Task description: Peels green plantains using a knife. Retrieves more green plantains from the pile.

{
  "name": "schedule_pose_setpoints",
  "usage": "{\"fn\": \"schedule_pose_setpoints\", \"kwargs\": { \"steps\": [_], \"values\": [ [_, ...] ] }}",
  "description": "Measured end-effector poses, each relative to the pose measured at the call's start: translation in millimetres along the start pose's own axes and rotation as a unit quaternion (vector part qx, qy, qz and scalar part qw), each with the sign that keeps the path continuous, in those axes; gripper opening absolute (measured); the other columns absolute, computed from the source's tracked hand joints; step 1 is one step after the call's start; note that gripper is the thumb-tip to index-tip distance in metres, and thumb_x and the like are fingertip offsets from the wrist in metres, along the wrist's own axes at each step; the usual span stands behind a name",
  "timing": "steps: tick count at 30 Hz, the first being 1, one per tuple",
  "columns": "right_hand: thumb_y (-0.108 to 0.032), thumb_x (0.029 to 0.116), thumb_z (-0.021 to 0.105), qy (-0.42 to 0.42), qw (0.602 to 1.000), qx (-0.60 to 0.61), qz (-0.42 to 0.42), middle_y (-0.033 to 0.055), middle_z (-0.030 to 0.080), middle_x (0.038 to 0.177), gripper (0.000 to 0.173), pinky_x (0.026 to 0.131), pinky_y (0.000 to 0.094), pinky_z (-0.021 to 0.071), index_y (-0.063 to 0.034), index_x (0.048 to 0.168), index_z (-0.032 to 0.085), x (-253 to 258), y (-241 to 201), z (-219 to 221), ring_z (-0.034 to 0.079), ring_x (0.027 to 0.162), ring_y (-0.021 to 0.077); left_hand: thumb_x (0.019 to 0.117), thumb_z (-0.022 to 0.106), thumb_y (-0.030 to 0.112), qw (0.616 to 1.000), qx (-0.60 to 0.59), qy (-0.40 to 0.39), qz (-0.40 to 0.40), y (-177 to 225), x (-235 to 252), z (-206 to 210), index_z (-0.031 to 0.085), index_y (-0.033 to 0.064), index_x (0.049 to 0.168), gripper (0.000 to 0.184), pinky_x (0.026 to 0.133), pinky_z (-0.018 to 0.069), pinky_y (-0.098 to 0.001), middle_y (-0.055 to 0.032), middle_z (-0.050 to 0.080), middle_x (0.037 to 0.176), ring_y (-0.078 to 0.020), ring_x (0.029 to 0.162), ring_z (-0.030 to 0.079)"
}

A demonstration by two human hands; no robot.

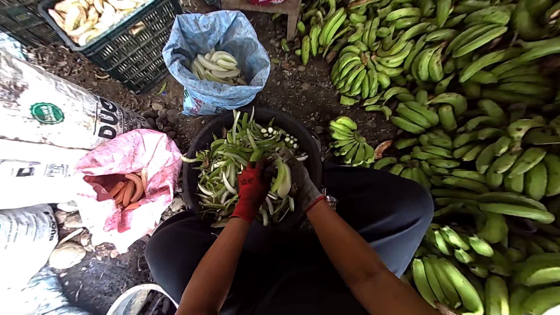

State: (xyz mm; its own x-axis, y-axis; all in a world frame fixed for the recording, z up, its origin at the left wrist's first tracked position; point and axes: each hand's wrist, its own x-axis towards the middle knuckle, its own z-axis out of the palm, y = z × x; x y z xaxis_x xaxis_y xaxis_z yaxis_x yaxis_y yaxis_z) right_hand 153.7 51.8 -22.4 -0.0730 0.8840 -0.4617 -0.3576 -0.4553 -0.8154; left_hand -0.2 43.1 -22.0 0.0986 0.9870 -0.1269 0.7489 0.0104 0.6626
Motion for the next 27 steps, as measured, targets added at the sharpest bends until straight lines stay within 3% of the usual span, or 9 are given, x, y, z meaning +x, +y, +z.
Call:
{"fn": "schedule_pose_setpoints", "kwargs": {
  "steps": [4,8,12,14,17,20,22,24,27],
  "values": [
    [-0.036,0.1090,0.042,0.037,0.990,-0.135,-0.003,0.0082,0.068,0.111,0.040,0.078,0.0360,0.0577,-0.0114,0.135,0.061,-6.0,6.0,-9.6,0.066,0.091,0.0160,0.1096,0.038,0.045,0.989,-0.110,-0.034,-0.090,-15.4,6.4,-6.0,0.056,0.0150,0.145,0.050,0.098,0.0480,-0.0639,-0.0212,0.064,0.130,-0.0402,0.118,0.062],
    [-0.043,0.1064,0.049,0.176,0.982,-0.034,0.066,0.0125,0.068,0.094,0.044,0.067,0.0388,0.0588,-0.0049,0.125,0.061,5.9,18.4,-43.5,0.066,0.076,0.0211,0.1093,0.037,0.050,0.976,-0.201,0.004,-0.081,-30.4,2.4,-8.0,0.059,0.0159,0.138,0.050,0.084,0.0531,-0.0564,-0.0161,0.068,0.109,-0.0316,0.096,0.066],
    [-0.040,0.1084,0.045,0.270,0.954,-0.088,0.101,0.0152,0.065,0.096,0.044,0.068,0.0406,0.0570,-0.0016,0.124,0.059,6.9,13.3,-45.5,0.064,0.078,0.0226,0.1107,0.041,0.040,0.954,-0.278,0.046,-0.103,-43.6,3.9,-17.5,0.054,0.0153,0.142,0.042,0.082,0.0540,-0.0555,-0.0178,0.066,0.117,-0.0321,0.097,0.065],
    [-0.042,0.1060,0.049,0.246,0.962,-0.082,0.085,0.0151,0.062,0.100,0.045,0.069,0.0418,0.0529,-0.0025,0.126,0.058,19.4,-13.2,-26.1,0.059,0.080,0.0229,0.1100,0.042,0.038,0.941,-0.312,0.066,-0.115,-44.7,4.3,-19.1,0.053,0.0163,0.143,0.041,0.079,0.0528,-0.0518,-0.0160,0.066,0.114,-0.0283,0.093,0.063],
    [-0.028,0.1021,0.051,0.094,0.987,0.121,-0.048,0.0084,0.064,0.094,0.025,0.071,0.0399,0.0579,-0.0082,0.116,0.057,57.4,-74.8,17.0,0.064,0.080,0.0196,0.1097,0.045,0.036,0.928,-0.344,0.088,-0.110,-43.5,12.7,-15.5,0.057,0.0125,0.136,0.037,0.074,0.0541,-0.0415,-0.0111,0.064,0.102,-0.0195,0.082,0.061],
    [-0.035,0.1064,0.044,0.032,0.974,0.196,-0.108,0.0079,0.067,0.100,0.028,0.080,0.0452,0.0598,-0.0127,0.120,0.052,79.0,-128.4,58.7,0.068,0.090,0.0233,0.1107,0.043,0.030,0.917,-0.370,0.081,-0.122,-39.2,16.7,-18.1,0.057,0.0077,0.134,0.035,0.071,0.0541,-0.0385,-0.0104,0.063,0.096,-0.0178,0.078,0.060],
    [-0.045,0.1068,0.044,0.094,0.986,0.101,-0.093,0.0050,0.062,0.092,0.034,0.073,0.0422,0.0591,-0.0143,0.119,0.050,85.1,-131.4,66.3,0.065,0.080,0.0201,0.1106,0.043,0.028,0.895,-0.418,0.078,-0.134,-33.3,17.3,-23.9,0.057,0.0065,0.132,0.034,0.067,0.0524,-0.0334,-0.0066,0.060,0.092,-0.0139,0.074,0.057],
    [-0.053,0.1058,0.042,0.152,0.973,-0.164,-0.064,0.0094,0.064,0.105,0.052,0.069,0.0401,0.0552,-0.0142,0.139,0.050,88.4,-102.1,47.9,0.062,0.079,0.0204,0.1104,0.043,0.031,0.875,-0.462,0.074,-0.128,-27.9,16.1,-28.5,0.055,0.0068,0.134,0.036,0.066,0.0523,-0.0305,-0.0045,0.060,0.091,-0.0120,0.073,0.057],
    [-0.031,0.1092,0.043,0.109,0.816,-0.567,0.000,0.0288,0.058,0.136,0.046,0.102,0.0653,0.0454,-0.0027,0.144,0.052,95.4,-48.5,14.0,0.057,0.124,0.0456,0.1088,0.046,0.031,0.867,-0.480,0.069,-0.114,-18.8,15.9,-33.1,0.056,0.0048,0.134,0.038,0.066,0.0529,-0.0298,-0.0051,0.062,0.095,-0.0125,0.075,0.059]
  ]
}}
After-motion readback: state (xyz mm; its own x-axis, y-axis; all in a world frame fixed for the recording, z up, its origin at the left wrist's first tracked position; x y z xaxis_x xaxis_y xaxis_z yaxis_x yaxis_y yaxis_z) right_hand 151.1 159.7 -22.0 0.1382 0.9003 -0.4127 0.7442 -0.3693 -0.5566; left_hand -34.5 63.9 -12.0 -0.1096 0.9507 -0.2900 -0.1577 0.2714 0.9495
